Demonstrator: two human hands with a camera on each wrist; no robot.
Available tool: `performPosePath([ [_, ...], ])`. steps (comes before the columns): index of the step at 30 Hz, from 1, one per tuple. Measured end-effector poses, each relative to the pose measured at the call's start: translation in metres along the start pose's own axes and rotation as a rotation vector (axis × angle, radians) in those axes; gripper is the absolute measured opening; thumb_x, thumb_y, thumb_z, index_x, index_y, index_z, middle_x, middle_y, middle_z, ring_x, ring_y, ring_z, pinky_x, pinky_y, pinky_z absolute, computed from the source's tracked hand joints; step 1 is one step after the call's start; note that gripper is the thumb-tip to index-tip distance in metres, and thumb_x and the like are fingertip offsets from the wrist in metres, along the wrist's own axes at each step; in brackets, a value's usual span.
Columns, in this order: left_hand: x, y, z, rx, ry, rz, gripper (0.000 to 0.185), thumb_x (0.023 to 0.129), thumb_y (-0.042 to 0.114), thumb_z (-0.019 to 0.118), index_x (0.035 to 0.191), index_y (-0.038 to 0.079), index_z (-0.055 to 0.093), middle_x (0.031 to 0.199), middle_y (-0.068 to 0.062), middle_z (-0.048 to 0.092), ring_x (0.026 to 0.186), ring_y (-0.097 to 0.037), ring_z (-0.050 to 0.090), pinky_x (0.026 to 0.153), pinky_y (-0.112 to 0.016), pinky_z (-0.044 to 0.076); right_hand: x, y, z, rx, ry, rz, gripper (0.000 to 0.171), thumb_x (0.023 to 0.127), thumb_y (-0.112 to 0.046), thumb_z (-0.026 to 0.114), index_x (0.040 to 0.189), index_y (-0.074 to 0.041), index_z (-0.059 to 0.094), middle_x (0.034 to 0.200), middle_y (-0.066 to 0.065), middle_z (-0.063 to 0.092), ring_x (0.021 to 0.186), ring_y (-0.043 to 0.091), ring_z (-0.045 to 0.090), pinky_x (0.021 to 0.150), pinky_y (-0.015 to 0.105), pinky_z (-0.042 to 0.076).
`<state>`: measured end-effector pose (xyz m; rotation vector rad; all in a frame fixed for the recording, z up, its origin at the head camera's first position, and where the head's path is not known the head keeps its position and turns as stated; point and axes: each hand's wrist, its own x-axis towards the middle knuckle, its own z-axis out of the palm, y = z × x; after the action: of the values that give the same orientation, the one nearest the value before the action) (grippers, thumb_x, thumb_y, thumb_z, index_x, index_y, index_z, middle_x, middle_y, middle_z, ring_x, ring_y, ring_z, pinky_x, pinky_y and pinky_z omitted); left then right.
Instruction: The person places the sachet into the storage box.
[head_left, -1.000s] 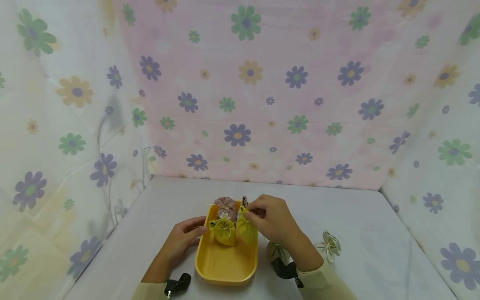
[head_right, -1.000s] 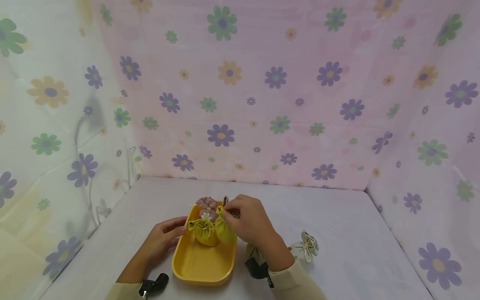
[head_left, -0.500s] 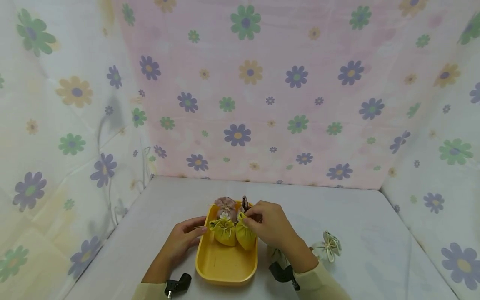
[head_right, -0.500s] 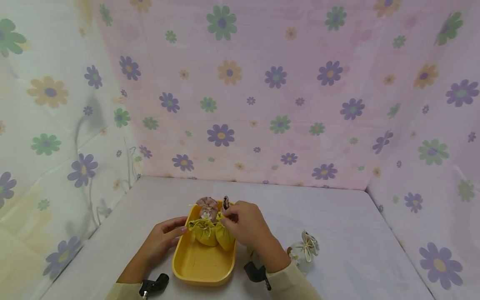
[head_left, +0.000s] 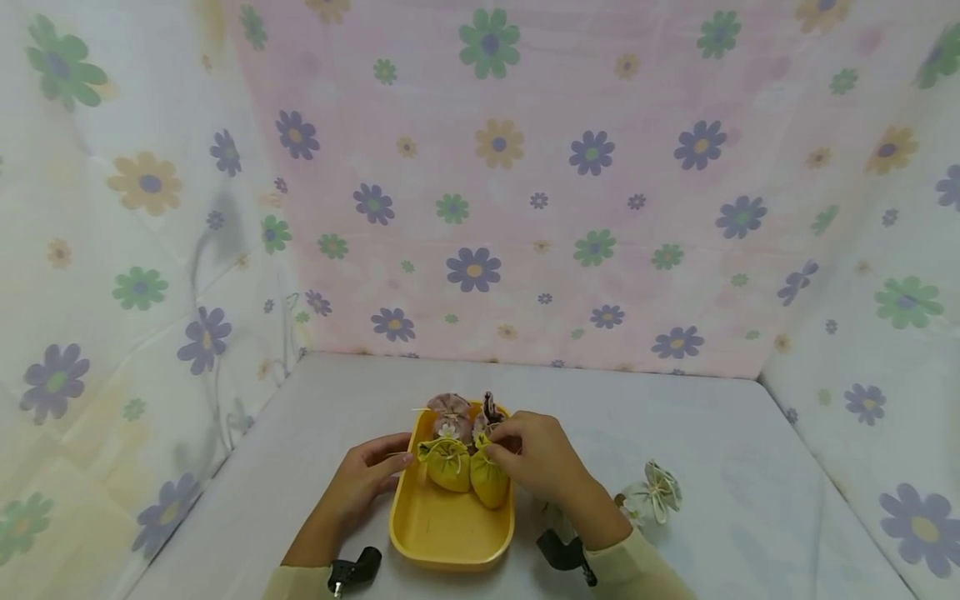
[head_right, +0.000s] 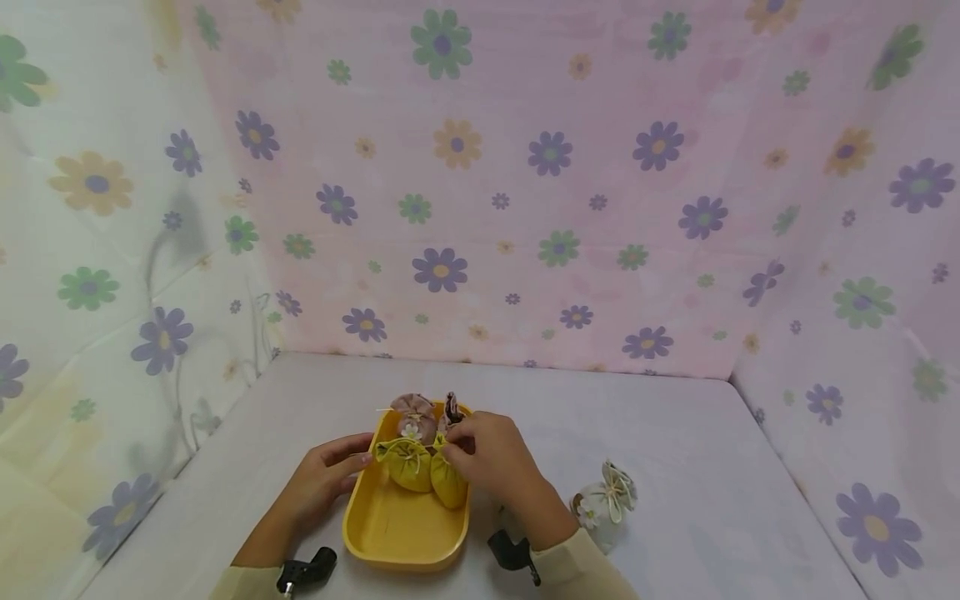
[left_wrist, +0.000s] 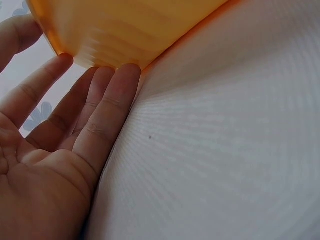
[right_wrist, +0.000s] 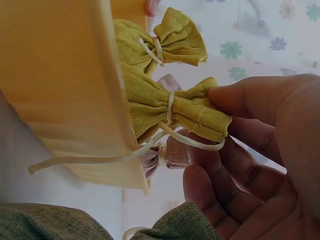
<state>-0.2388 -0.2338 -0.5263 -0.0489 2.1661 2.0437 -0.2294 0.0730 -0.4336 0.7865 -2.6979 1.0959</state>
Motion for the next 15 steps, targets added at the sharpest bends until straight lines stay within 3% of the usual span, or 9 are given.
performPosePath([
  [10,-0.0011,0.0026,0.0025,0.0,0.004,0.003,0.053,0.088,0.037,0.082,0.135,0.015,0.069,0.139,-0.008,0.066,0.122,-0.024,0.068,0.091,-0.037,0.063,-0.0012,0.0015,0.0004,0.004,0.005,-0.004,0.006,0.096,-0.023,0.074,0.098,-0.021,0.08,0.088,-0.013,0.065,0.074,0.0,0.06,0.064,0.019,0.055],
  [15,-0.0017,0.0022,0.0018,0.0,0.002,0.002,0.054,0.088,0.035,0.082,0.136,0.014,0.068,0.138,-0.009,0.066,0.12,-0.024,0.068,0.09,-0.036,0.063,-0.0044,0.0016,-0.0038,0.02,0.053,-0.026,0.006,0.096,-0.025,0.075,0.097,-0.022,0.08,0.088,-0.016,0.066,0.074,0.0,0.061,0.064,0.02,0.056],
])
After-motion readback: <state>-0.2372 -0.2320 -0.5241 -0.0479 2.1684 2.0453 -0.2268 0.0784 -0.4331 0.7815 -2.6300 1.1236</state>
